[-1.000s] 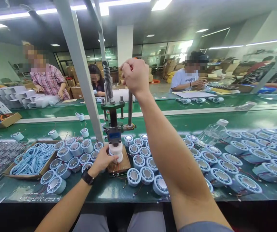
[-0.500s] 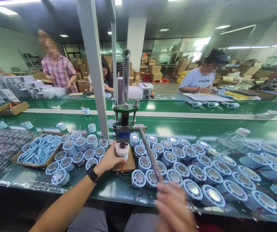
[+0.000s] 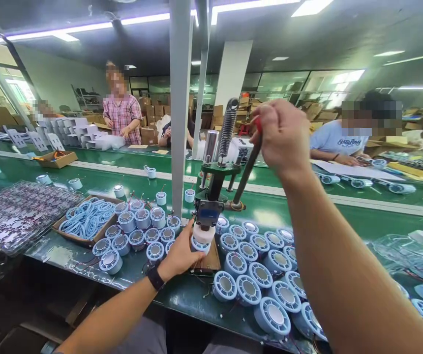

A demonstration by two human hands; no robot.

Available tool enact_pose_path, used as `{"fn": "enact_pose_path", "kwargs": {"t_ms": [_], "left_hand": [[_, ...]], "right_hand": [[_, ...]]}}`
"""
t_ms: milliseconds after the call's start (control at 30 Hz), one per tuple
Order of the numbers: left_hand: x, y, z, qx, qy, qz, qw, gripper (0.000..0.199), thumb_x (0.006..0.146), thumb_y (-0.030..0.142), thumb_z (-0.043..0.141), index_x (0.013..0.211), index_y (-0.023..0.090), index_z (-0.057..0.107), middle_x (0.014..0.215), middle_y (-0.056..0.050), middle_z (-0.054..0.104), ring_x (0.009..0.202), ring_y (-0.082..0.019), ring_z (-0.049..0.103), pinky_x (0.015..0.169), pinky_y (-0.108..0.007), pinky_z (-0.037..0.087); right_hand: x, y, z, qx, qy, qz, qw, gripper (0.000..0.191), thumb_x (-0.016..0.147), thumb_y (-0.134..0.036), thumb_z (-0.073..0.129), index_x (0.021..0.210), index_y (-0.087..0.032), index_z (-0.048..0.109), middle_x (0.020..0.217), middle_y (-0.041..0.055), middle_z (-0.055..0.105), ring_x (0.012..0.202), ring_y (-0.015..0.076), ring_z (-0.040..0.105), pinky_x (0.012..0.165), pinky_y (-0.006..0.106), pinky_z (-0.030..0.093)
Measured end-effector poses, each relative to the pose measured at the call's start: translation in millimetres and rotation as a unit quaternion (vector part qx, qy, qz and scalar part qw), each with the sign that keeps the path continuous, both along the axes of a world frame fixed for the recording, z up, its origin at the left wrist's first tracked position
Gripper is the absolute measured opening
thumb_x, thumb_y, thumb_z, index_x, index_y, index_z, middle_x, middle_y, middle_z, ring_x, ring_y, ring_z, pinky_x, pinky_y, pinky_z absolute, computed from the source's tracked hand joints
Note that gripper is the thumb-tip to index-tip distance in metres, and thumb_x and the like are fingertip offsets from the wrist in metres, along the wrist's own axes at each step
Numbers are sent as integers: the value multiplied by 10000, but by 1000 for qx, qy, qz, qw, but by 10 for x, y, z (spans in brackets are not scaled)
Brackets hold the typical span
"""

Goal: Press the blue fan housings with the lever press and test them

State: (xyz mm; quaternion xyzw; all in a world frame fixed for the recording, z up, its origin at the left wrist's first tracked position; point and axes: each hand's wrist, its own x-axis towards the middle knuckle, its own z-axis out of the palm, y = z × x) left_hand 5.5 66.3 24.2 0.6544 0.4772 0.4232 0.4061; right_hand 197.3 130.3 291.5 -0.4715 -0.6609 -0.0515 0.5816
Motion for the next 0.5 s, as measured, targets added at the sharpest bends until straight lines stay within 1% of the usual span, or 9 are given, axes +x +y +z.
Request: {"fn": "enact_pose_path", "kwargs": {"t_ms": [33, 100, 167, 200, 267, 333, 400, 467, 500], "left_hand": [[-50, -125, 8, 6, 16, 1, 1000, 959, 626, 104, 824, 1480, 202, 399, 1437, -150, 528, 1340, -352, 469, 1163, -521, 345], [-177, -404, -40, 22, 69, -4, 997, 802, 664, 122, 801, 1402, 214, 501, 1319, -126, 605, 1249, -341, 530, 1110, -518, 413], [-316, -666, -169, 50, 143, -13, 988, 677, 711, 121, 758, 1348, 215, 549, 1250, -111, 638, 1195, -324, 557, 1070, -507, 463], [-381, -771, -248, 71, 182, -15, 981, 638, 725, 109, 735, 1330, 213, 562, 1269, -109, 634, 1205, -321, 553, 1071, -505, 469], [-481, -906, -387, 116, 253, -6, 961, 588, 741, 83, 690, 1305, 201, 578, 1340, -113, 607, 1248, -332, 532, 1088, -525, 458], [-535, -938, -449, 161, 314, 15, 935, 542, 771, 81, 642, 1296, 199, 588, 1408, -114, 567, 1308, -353, 492, 1117, -572, 415], [-550, -889, -427, 196, 355, 22, 914, 573, 809, 105, 610, 1365, 225, 541, 1496, -106, 493, 1380, -372, 427, 1153, -633, 334], [-550, -799, -369, 214, 382, 6, 899, 624, 839, 156, 609, 1437, 268, 468, 1567, -95, 407, 1426, -388, 374, 1160, -681, 272], [-552, -753, -347, 217, 394, -4, 893, 635, 849, 186, 614, 1454, 279, 445, 1584, -96, 382, 1434, -395, 364, 1154, -696, 263]], "right_hand": [[-31, 42, 23, -16, -20, -24, 999, 336, 1006, -224, 389, 1083, -63, 675, 833, 93, 680, 622, 63, 595, 656, 233, 467], [-86, -43, -110, 9, -53, -65, 996, 321, 952, -207, 485, 1208, -111, 653, 1059, 137, 697, 907, 141, 659, 827, 304, 492], [-121, -246, -418, 54, -49, -69, 995, 451, 879, -233, 576, 1326, -176, 591, 1285, 151, 620, 1149, 224, 608, 926, 386, 490], [-116, -336, -600, 70, -29, -59, 995, 511, 851, -260, 605, 1357, -203, 563, 1326, 149, 593, 1189, 249, 592, 926, 413, 499], [-30, -399, -936, 90, 40, -41, 994, 545, 807, -304, 634, 1342, -230, 555, 1287, 149, 608, 1159, 269, 614, 876, 431, 522], [164, -246, -1160, 111, 134, -67, 982, 548, 739, -271, 648, 1277, -210, 566, 1181, 163, 644, 1059, 272, 650, 806, 422, 526], [392, 80, -1256, 94, 194, -149, 965, 536, 685, -212, 634, 1214, -169, 562, 1053, 178, 655, 917, 263, 659, 741, 417, 508], [537, 442, -1264, 39, 183, -218, 958, 433, 701, -184, 630, 1129, -151, 578, 907, 159, 642, 771, 239, 621, 697, 420, 484], [550, 590, -1252, 8, 154, -224, 962, 343, 738, -193, 641, 1075, -154, 593, 842, 130, 627, 715, 216, 594, 681, 408, 480]]}}
